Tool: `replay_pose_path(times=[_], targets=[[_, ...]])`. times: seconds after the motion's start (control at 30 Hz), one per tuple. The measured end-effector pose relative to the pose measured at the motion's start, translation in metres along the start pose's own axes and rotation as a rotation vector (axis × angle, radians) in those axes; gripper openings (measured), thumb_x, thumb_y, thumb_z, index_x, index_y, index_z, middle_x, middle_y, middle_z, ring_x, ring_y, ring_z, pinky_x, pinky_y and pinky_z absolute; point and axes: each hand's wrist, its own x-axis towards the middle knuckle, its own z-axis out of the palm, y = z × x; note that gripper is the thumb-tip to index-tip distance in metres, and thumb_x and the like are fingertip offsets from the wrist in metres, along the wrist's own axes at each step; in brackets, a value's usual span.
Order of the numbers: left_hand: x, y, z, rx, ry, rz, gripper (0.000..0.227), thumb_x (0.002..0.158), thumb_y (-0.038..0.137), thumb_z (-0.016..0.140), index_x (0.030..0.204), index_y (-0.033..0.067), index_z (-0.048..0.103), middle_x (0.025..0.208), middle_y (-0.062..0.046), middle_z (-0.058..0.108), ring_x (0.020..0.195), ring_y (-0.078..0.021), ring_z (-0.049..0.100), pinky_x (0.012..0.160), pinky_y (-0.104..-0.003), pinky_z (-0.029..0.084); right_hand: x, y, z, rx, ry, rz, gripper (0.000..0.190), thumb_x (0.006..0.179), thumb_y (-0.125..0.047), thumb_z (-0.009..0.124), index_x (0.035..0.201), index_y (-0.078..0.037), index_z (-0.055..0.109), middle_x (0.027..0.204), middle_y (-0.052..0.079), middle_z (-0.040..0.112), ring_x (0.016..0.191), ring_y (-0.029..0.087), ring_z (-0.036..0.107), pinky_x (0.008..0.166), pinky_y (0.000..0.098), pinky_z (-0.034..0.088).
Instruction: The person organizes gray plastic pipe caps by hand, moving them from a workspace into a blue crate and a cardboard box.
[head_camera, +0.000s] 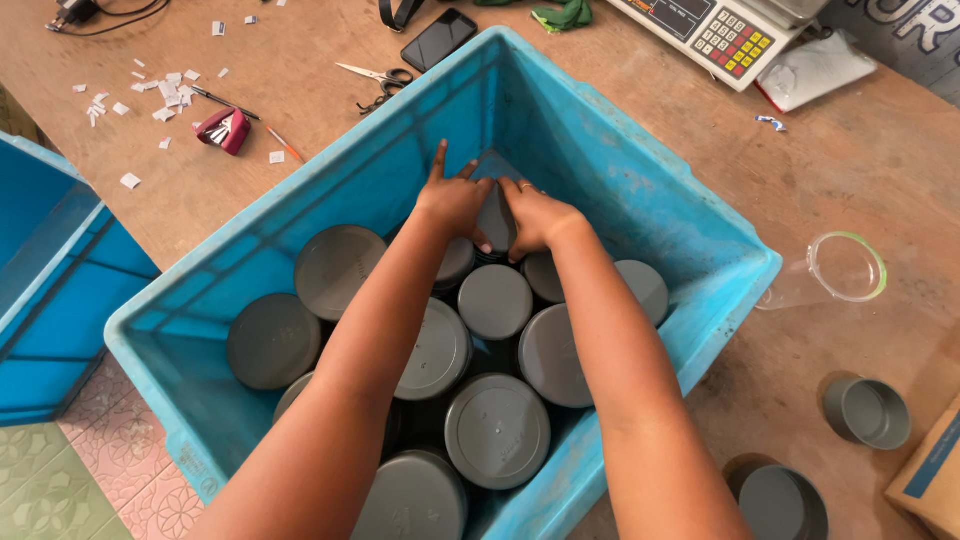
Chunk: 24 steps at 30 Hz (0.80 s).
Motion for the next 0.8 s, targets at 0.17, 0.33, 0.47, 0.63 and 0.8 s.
replay_pose_path(times=[0.17,0.33,0.47,0.63,0.8], targets=[[0.001,-0.013,0.023,-0.083,-0.053,-0.116,0.106,0.051,0.077,0.059,0.132,0.0131,0.034,0.124,-0.007,0.053,0.128,-0.0200,0.034,0.106,-0.056,-0.013,-0.011,-0.009,-0.010,0.034,0.005,0.027,0.123,0.043,-0.033,0.083,0.139,-0.010,0.010,0.136,0.018,0.027,0.124,0.035,0.036,0.106,0.0408,0.030],[0.007,-0.020,0.043,-0.203,-0.153,-0.162,0.101,0.058,0.081,0.050,0.129,0.0103,0.037,0.123,-0.010,0.053,0.129,-0.0205,0.033,0.105,-0.057,-0.014,-0.019,-0.019,-0.016,0.020,-0.011,0.044,0.118,0.049,-0.033,0.080,0.140,-0.007,0.009,0.136,0.020,0.027,0.122,0.036,0.039,0.103,0.0409,0.035],[0.000,-0.013,0.030,-0.188,-0.146,-0.165,0.104,0.059,0.078,0.053,0.133,0.0090,0.030,0.127,-0.009,0.049,0.130,-0.0209,0.032,0.105,-0.058,-0.014,-0.020,-0.026,-0.019,-0.003,-0.047,0.037,0.121,0.050,-0.036,0.081,0.140,-0.004,0.007,0.136,0.023,0.026,0.122,0.038,0.038,0.103,0.0432,0.033],[-0.006,-0.001,0.012,-0.041,0.008,-0.056,0.115,0.055,0.071,0.061,0.141,0.0117,0.012,0.144,-0.006,0.027,0.136,-0.0224,0.015,0.107,-0.055,-0.011,-0.011,-0.018,-0.009,-0.056,-0.028,0.030,0.130,0.050,-0.045,0.081,0.142,-0.006,-0.002,0.145,0.021,0.012,0.134,0.040,0.013,0.106,0.0482,0.023],[-0.007,0.010,0.004,0.157,-0.024,-0.058,0.122,0.051,0.078,0.056,0.142,0.0116,0.007,0.148,-0.002,0.016,0.137,-0.0195,0.003,0.108,-0.050,-0.016,-0.018,-0.025,-0.014,-0.082,-0.048,0.064,0.129,0.054,-0.049,0.077,0.141,-0.006,-0.008,0.148,0.016,-0.010,0.136,0.036,-0.006,0.110,0.0462,0.015]])
